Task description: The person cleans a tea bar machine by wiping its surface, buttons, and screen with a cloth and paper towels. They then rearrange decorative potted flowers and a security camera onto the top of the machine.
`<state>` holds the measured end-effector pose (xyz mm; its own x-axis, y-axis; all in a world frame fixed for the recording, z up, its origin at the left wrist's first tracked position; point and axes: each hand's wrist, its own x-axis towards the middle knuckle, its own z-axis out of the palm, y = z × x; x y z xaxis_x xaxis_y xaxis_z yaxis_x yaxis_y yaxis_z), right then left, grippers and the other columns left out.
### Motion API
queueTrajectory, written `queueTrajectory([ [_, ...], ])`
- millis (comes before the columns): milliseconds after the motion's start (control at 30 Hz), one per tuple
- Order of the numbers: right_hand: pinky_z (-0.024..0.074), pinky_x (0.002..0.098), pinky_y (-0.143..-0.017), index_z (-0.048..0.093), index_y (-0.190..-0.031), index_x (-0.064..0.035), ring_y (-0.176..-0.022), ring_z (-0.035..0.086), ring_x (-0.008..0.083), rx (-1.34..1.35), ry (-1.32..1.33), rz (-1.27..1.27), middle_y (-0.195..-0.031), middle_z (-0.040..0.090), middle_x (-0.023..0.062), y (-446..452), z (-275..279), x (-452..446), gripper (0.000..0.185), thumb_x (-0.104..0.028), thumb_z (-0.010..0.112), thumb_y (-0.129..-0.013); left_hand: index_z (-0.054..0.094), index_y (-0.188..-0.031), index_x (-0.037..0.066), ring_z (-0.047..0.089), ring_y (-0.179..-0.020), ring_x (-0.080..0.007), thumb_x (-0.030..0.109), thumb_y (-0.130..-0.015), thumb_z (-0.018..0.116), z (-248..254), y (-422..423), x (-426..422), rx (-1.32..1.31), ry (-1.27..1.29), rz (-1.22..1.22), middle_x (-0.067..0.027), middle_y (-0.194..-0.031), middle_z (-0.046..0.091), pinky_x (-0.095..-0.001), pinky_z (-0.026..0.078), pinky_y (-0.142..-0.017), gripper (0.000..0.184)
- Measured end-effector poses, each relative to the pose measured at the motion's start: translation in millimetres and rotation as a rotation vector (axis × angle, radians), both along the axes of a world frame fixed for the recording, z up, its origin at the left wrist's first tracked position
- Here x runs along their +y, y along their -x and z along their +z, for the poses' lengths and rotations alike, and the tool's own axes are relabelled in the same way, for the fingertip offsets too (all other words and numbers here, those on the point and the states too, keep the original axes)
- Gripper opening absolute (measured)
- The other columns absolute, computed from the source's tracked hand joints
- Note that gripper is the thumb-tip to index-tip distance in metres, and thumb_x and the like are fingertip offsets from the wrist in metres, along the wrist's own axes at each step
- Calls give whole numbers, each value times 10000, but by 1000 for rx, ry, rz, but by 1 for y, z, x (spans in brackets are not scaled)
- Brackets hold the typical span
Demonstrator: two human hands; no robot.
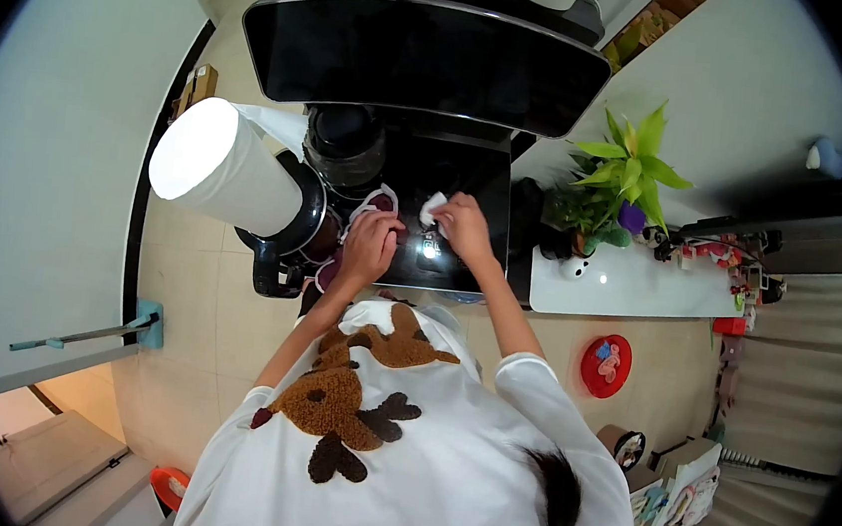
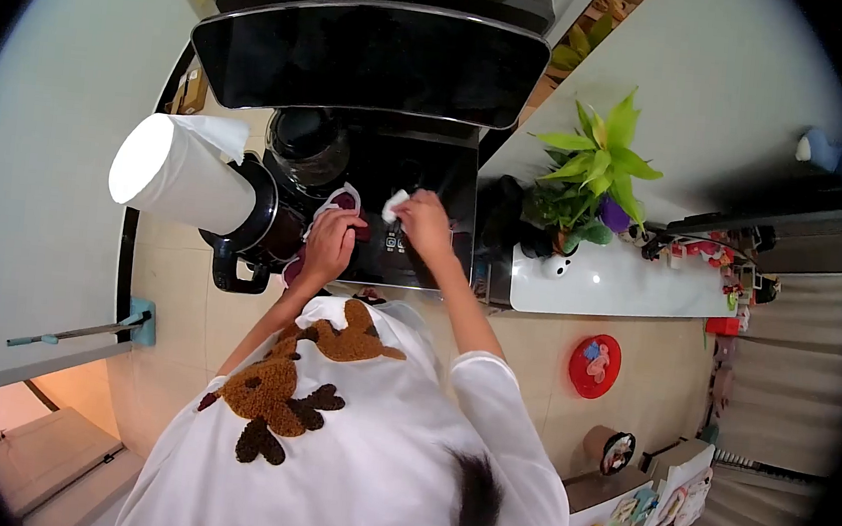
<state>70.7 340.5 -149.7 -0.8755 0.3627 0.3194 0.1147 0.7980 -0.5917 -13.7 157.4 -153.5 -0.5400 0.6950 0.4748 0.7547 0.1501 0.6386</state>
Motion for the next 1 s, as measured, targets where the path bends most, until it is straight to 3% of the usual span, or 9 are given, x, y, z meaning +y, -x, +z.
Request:
queueTrajectory([
  [200, 442, 376, -713, 707, -779, -92, -796, 531, 292, -191, 79, -110, -763, 570, 123, -78, 8, -3, 115, -81, 678, -668, 576, -910, 58, 521, -953, -313, 130, -817, 477, 1, 0, 1, 17, -5, 8, -136, -987, 572, -410, 383, -881, 154],
  [267, 448, 372, -735, 699, -790, -83, -817, 540, 293, -290, 213, -33, -797, 584, 127, -94, 10, -12, 121, -59, 666, -676, 579, -906, 57, 522, -951, -315, 128, -816, 476, 2, 2, 1, 12, 6, -4, -137, -985, 572, -410, 382, -882, 154],
  [500, 452, 362, -750, 669, -828, -58, -842, 548, 278, -191, 186, 125, -839, 570, 103, -75, -3, -61, 189, 0, 636, -651, 587, -910, 53, 520, -950, -326, 133, -826, 455, 0, 0, 2, 4, 12, 10, -141, -984, 579, -417, 374, -874, 176],
  [700, 416, 353, -682, 671, -808, -83, -770, 513, 255, -84, 168, 135, -733, 518, 74, -92, 3, -53, 175, -7, 656, -651, 593, -918, 61, 517, -956, -324, 137, -839, 443, 0, -1, 2, 0, 11, 9, -132, -991, 578, -410, 369, -873, 185],
  [767, 389, 366, -662, 664, -788, -71, -737, 493, 259, -45, -50, 64, -712, 499, 69, -106, 9, -36, 155, 11, 646, -657, 593, -920, 62, 517, -957, -324, 135, -839, 443, -1, 0, 2, -3, -1, 14, -132, -995, 578, -409, 369, -874, 185],
  [1000, 390, 382, -684, 641, -749, -46, -774, 492, 294, 51, -180, -298, -757, 518, 115, -57, -8, 9, 87, -12, 607, -677, 588, -909, 46, 522, -954, -324, 125, -825, 461, 2, -1, 2, 19, 16, 16, -143, -988, 580, -408, 380, -873, 171],
])
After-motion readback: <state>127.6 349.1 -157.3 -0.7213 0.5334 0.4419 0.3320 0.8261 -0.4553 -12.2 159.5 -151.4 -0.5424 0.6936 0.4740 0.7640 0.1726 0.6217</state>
